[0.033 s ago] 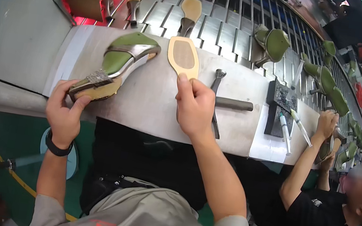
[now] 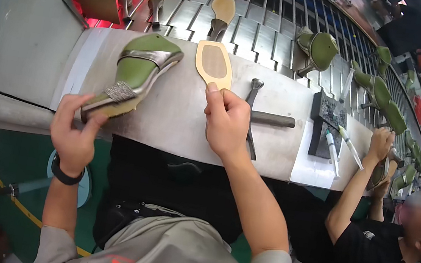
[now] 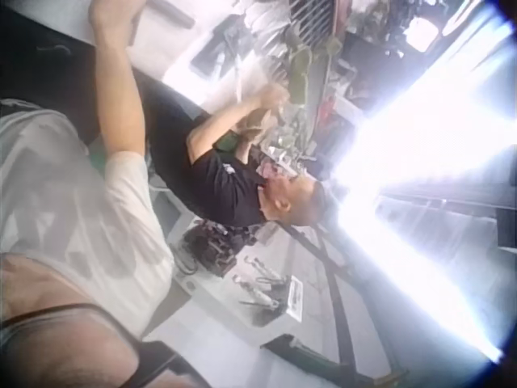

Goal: The person assembles high-heeled shoes by taking shoe lasts and soles from a conveyor belt, attaching the soles and heels onto the lasts by hand, and hammering the edges with a hammer.

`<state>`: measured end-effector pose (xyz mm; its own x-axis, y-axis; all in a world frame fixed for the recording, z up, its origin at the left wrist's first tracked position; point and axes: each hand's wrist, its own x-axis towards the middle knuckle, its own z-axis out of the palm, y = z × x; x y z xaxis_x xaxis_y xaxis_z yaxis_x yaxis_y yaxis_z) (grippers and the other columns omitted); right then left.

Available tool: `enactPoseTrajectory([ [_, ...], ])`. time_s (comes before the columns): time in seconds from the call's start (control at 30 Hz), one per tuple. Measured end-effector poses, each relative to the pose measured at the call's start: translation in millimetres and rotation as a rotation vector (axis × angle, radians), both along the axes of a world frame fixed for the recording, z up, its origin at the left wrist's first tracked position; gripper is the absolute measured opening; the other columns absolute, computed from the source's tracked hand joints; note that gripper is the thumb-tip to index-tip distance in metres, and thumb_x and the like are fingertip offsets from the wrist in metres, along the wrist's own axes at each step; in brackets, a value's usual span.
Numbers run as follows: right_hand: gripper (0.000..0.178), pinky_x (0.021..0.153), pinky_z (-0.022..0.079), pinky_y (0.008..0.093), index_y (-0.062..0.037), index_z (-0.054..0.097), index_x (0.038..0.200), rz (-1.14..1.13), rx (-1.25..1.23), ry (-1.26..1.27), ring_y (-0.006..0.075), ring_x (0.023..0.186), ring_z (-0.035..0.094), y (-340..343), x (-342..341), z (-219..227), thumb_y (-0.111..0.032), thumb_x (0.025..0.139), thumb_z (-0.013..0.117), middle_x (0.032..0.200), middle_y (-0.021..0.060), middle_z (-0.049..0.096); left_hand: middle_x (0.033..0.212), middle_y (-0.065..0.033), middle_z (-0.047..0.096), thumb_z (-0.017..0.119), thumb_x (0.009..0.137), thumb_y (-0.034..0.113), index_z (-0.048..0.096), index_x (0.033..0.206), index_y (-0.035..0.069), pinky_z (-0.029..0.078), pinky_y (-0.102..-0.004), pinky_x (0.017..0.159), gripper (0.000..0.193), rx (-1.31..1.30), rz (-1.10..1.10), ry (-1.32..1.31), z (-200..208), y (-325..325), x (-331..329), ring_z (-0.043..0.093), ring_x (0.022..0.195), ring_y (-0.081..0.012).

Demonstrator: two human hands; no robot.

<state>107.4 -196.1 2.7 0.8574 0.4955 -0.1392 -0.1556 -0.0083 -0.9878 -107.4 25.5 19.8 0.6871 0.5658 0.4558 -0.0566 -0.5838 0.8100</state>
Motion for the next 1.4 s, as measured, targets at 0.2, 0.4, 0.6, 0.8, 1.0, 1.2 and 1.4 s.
enactPoseTrajectory([
  [0.2, 0.022, 0.086, 0.055, 0.0364, 0.0031, 0.064, 0.109, -0.115, -0.189, -0.842, 0.0258, 0.096, 0.07, -13.3, -25.8, -13.0, -0.014, 0.098, 0.073, 0.109, 0.0198, 0.069, 0.1, -0.006, 0.067, 0.086, 0.06, 0.0, 0.075, 0.104, 0.008, 0.051, -0.0436, 0.077, 0.046, 0.597, -0.335, -0.169, 7.3, -49.0, 25.5, 0.064, 0.088, -0.0281],
  [0.4, 0.017, 0.111, 0.044, 0.04, -0.0013, 0.059, 0.118, -0.073, -0.124, -0.43, 0.0324, 0.14, 0.055, -71.6, -71.6, -6.4, -0.001, 0.102, 0.063, 0.161, 0.0311, 0.043, 0.134, -0.0128, 0.068, 0.087, 0.071, 0.01, 0.066, 0.114, 0.014, 0.05, -0.0525, 0.105, 0.048, 0.558, -0.349, -0.185, -48.5, -62.2, 25.8, 0.065, 0.122, -0.033],
  [0.6, 0.039, 0.102, 0.049, 0.0357, -0.006, 0.051, 0.135, -0.113, 0.394, 0.277, 0.0294, 0.139, 0.053, -136.6, -133.7, -4.4, -0.038, 0.111, 0.049, 0.163, 0.0263, 0.039, 0.139, -0.0193, 0.065, 0.086, 0.079, 0.014, 0.061, 0.116, 0.015, 0.045, -0.0557, 0.11, 0.044, 0.567, -0.357, -0.154, -58.5, -56.2, 28.3, 0.065, 0.126, -0.0383],
  [0.8, 0.043, 0.102, 0.056, 0.0437, 0.0072, 0.052, 0.141, 0.018, 0.363, 0.568, 0.0333, 0.112, 0.072, -118.8, -120.8, -37.6, -0.022, 0.109, 0.054, 0.126, 0.0274, 0.069, 0.143, -0.0228, 0.062, 0.088, 0.079, 0.011, 0.06, 0.126, 0.014, 0.04, -0.0589, 0.115, 0.055, 0.557, -0.423, -0.158, -62.2, -50.4, 36.1, 0.061, 0.131, -0.0427],
  [1.0, 0.031, 0.086, 0.064, 0.0413, 0.0077, 0.065, 0.124, 0.264, 0.216, 0.576, 0.0302, 0.092, 0.078, -107.0, -96.0, -55.0, -0.018, 0.106, 0.062, 0.1, 0.0217, 0.077, 0.137, -0.0228, 0.068, 0.086, 0.085, 0.016, 0.065, 0.129, 0.002, 0.042, -0.0559, 0.116, 0.051, 0.401, -0.615, -0.21, 16.4, -32.6, 47.2, 0.064, 0.131, -0.0395],
  [1.2, 0.04, 0.085, 0.064, 0.0488, 0.0157, 0.064, 0.12, 0.134, 0.103, 0.228, 0.0364, 0.089, 0.078, -90.2, -115.7, -12.2, -0.021, 0.109, 0.056, 0.097, 0.0257, 0.076, 0.126, -0.0263, 0.071, 0.065, 0.106, 0.018, 0.059, 0.128, -0.004, 0.06, -0.0396, 0.098, 0.032, -0.688, -0.56, -0.422, 72.2, -18.2, 76.2, 0.072, 0.113, -0.0266],
  [1.4, 0.054, 0.069, 0.066, 0.0436, 0.0165, 0.062, 0.119, 0.15, 0.31, -0.063, 0.0341, 0.081, 0.077, -100.7, -112.7, 17.9, -0.036, 0.109, 0.06, 0.106, 0.028, 0.074, 0.124, -0.0278, 0.071, 0.061, 0.107, 0.02, 0.057, 0.129, -0.004, 0.061, -0.0427, 0.097, 0.033, -0.896, -0.693, -0.243, 99.9, -15.2, 80.3, 0.073, 0.112, -0.0312],
])
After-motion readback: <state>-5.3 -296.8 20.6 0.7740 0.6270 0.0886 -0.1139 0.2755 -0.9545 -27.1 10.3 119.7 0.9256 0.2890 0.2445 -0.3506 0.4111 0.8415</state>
